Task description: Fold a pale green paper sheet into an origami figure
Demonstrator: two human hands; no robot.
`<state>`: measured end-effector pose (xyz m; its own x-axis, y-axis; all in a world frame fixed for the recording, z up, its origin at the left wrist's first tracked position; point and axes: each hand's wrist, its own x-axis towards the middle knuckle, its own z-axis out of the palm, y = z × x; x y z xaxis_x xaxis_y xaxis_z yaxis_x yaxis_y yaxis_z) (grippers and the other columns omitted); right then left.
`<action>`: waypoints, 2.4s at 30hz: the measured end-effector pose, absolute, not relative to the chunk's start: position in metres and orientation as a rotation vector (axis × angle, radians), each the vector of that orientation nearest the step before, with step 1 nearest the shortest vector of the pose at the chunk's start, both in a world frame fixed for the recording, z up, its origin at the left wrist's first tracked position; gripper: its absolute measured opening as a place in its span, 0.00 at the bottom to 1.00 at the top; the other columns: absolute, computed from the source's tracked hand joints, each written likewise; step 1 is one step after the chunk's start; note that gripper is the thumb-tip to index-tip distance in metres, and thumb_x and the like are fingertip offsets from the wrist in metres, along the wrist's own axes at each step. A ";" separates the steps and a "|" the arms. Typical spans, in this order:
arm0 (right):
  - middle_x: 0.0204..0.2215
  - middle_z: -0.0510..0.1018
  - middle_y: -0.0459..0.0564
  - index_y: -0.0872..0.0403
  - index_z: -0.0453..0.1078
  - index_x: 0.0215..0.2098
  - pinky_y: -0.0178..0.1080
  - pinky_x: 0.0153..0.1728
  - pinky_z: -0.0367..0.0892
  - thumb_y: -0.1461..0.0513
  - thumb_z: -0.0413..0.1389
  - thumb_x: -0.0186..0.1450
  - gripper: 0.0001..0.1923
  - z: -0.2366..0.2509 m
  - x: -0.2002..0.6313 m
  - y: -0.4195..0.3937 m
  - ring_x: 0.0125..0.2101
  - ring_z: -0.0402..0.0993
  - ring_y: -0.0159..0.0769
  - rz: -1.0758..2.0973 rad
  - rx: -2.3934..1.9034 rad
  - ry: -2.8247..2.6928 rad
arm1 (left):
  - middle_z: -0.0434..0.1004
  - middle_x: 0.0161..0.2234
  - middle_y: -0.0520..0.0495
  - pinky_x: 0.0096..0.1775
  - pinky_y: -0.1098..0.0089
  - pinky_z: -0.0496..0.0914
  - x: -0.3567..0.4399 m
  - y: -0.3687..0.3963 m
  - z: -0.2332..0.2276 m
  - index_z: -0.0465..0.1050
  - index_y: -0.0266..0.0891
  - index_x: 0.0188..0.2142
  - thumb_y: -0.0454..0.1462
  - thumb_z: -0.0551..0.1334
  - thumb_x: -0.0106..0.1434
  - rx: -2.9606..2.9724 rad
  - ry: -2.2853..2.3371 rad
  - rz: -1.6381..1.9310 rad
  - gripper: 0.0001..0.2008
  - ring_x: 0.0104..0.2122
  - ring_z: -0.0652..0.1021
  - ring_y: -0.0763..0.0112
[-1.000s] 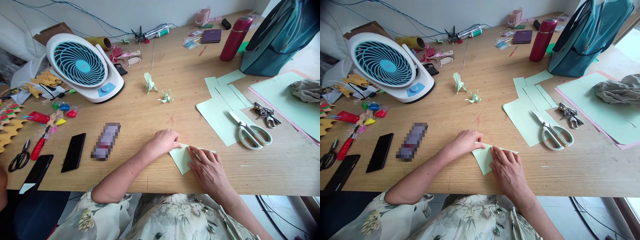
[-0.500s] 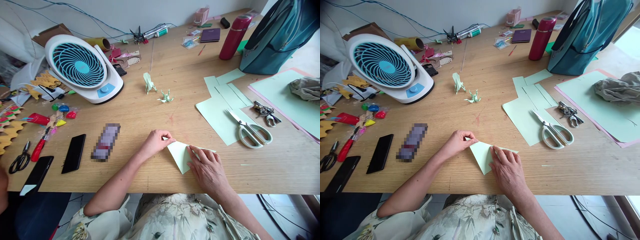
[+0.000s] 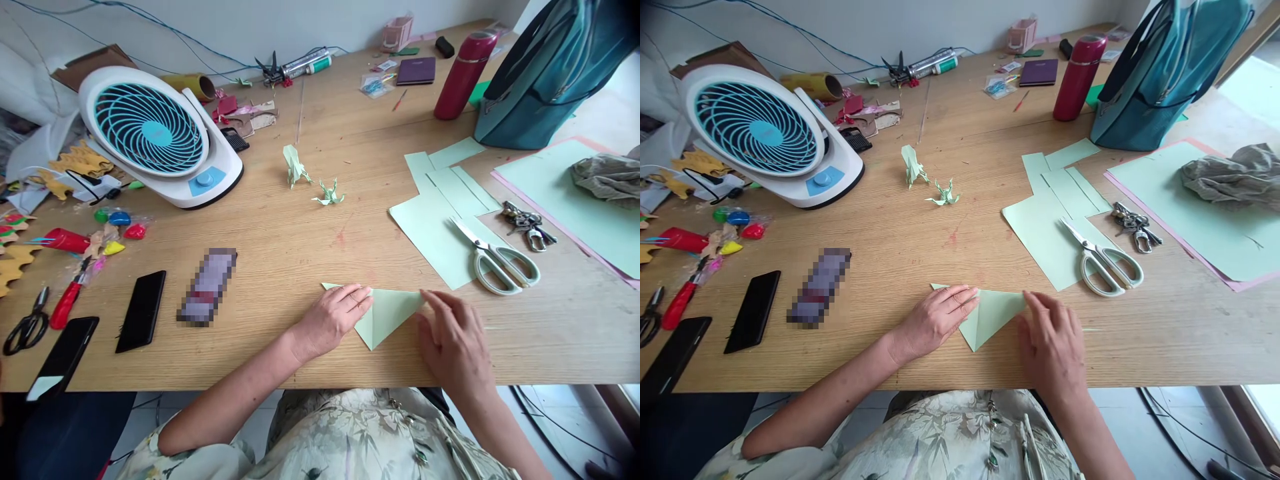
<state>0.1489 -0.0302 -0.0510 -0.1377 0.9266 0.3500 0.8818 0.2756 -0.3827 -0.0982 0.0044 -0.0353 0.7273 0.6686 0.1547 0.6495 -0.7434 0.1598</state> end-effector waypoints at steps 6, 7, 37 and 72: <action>0.40 0.75 0.53 0.50 0.71 0.49 0.45 0.39 0.67 0.49 0.50 0.71 0.18 -0.044 0.160 -0.018 0.38 0.74 0.44 0.422 -1.854 -1.768 | 0.67 0.64 0.43 0.57 0.60 0.69 -0.100 0.002 -0.038 0.67 0.36 0.61 0.31 0.49 0.73 2.898 1.093 0.244 0.20 0.61 0.69 0.60; 0.39 0.75 0.51 0.50 0.72 0.46 0.44 0.37 0.67 0.49 0.50 0.71 0.17 -0.042 0.160 -0.016 0.35 0.73 0.41 0.494 -1.843 -1.731 | 0.66 0.65 0.44 0.58 0.60 0.69 -0.100 0.002 -0.038 0.66 0.36 0.62 0.31 0.49 0.73 2.909 1.098 0.229 0.20 0.61 0.69 0.60; 0.38 0.70 0.50 0.47 0.68 0.60 0.36 0.31 0.69 0.72 0.60 0.64 0.28 -0.043 0.133 -0.023 0.32 0.70 0.32 0.066 -1.264 -1.906 | 0.70 0.60 0.39 0.54 0.59 0.71 -0.094 -0.010 -0.040 0.68 0.36 0.58 0.34 0.57 0.71 2.922 1.112 0.404 0.17 0.56 0.72 0.59; 0.35 0.82 0.51 0.53 0.74 0.42 0.38 0.23 0.64 0.56 0.54 0.67 0.11 -0.045 0.134 -0.004 0.22 0.71 0.35 0.492 -1.695 -1.833 | 0.77 0.49 0.39 0.42 0.68 0.75 -0.103 0.036 -0.031 0.69 0.31 0.54 0.27 0.50 0.72 3.036 0.925 0.337 0.16 0.43 0.76 0.67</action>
